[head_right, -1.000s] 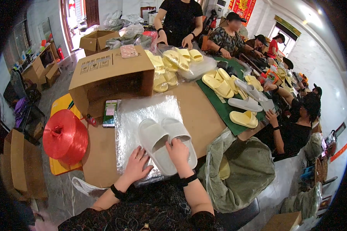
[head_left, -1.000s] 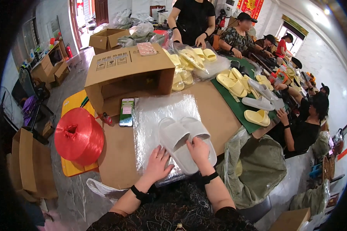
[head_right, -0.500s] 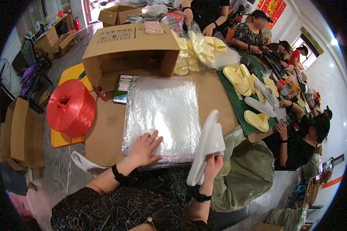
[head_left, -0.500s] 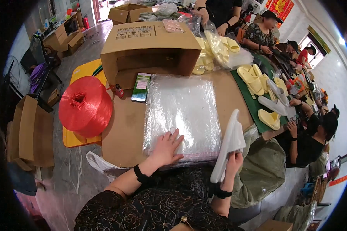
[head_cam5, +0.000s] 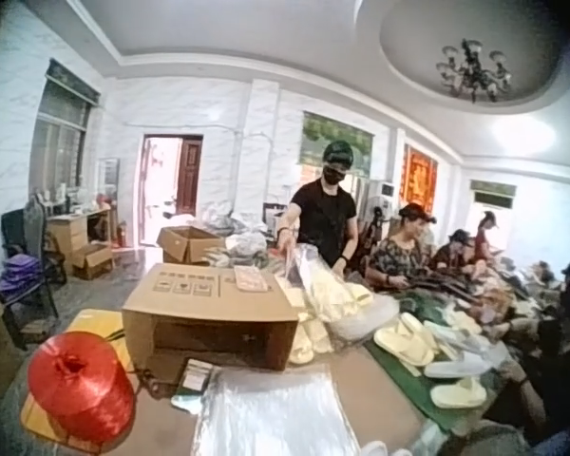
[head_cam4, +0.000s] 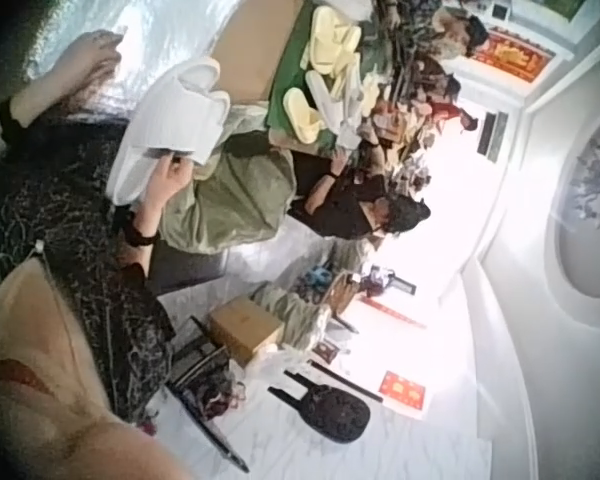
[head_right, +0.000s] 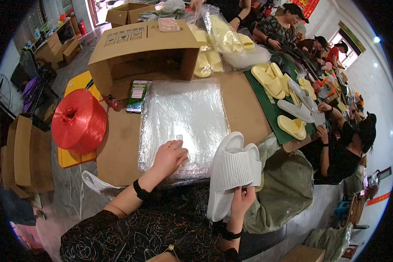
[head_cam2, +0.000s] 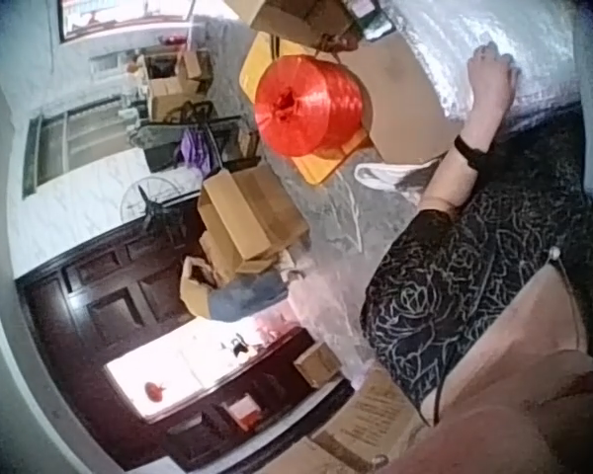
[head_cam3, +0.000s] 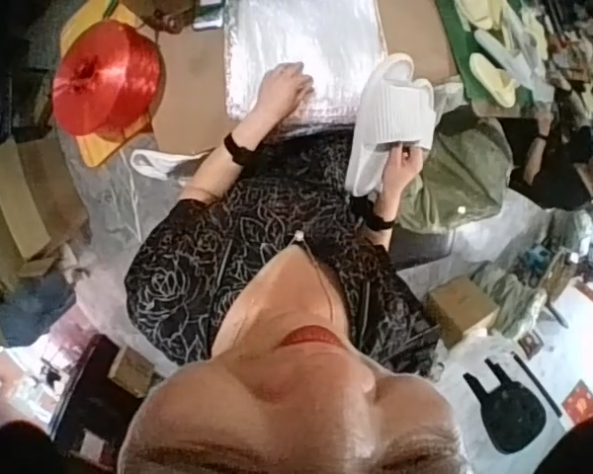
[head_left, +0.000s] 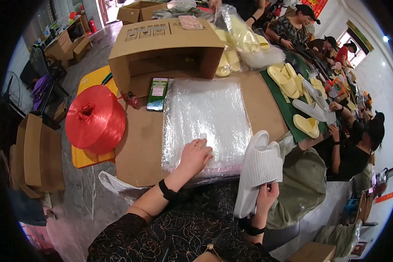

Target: Packing finished slippers and shoes into bags and containers in a manufacturing setting.

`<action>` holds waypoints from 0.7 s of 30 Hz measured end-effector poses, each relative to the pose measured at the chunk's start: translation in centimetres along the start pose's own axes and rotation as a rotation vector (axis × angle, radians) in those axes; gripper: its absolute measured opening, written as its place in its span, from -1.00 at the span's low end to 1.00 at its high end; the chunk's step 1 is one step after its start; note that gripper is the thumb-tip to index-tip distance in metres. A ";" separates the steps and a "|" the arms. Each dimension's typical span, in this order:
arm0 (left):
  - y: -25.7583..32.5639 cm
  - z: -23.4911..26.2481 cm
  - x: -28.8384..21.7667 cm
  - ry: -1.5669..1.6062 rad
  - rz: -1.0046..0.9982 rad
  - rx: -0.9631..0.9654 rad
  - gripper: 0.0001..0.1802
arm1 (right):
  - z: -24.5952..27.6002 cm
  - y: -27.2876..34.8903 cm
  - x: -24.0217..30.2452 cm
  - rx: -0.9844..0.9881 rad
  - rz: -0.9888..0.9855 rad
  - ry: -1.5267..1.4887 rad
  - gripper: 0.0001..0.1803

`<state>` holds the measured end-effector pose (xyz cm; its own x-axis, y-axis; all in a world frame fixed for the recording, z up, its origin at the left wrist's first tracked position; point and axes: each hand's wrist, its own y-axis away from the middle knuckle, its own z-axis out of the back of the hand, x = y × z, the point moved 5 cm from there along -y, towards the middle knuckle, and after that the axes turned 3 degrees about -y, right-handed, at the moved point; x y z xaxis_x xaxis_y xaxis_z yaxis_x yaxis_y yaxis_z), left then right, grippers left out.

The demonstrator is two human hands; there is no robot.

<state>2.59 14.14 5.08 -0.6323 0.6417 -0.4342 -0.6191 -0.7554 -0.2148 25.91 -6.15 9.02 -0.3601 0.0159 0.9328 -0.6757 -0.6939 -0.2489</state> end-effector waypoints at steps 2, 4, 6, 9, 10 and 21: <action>-0.1 1.1 -1.0 -0.028 -0.016 0.002 -0.43 | 0.3 0.3 0.6 -0.048 0.054 0.031 -0.81; -0.1 1.6 -1.7 -0.053 -0.035 0.006 -0.36 | 0.9 0.4 0.9 -0.089 0.055 0.029 -0.81; 0.4 1.3 -2.7 -0.029 -0.245 0.088 -0.25 | 1.3 0.4 0.9 -0.123 0.059 0.020 -0.82; 0.6 -0.3 -2.3 -0.015 -0.238 0.133 -0.31 | 2.1 0.4 0.4 -0.151 -0.016 -0.008 -0.80; 0.7 -0.5 -2.2 -0.036 -0.221 0.115 -0.32 | 2.2 0.4 0.1 -0.137 -0.016 0.011 -0.78; -1.6 1.2 -1.4 0.589 0.163 0.054 -0.61 | 0.7 1.5 2.9 0.047 0.279 0.288 -0.68</action>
<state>3.92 14.63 7.11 -0.3665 0.3258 -0.8715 -0.5687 -0.8198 -0.0673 24.29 -7.61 11.50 -0.6958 0.0187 0.7180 -0.4985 -0.7323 -0.4639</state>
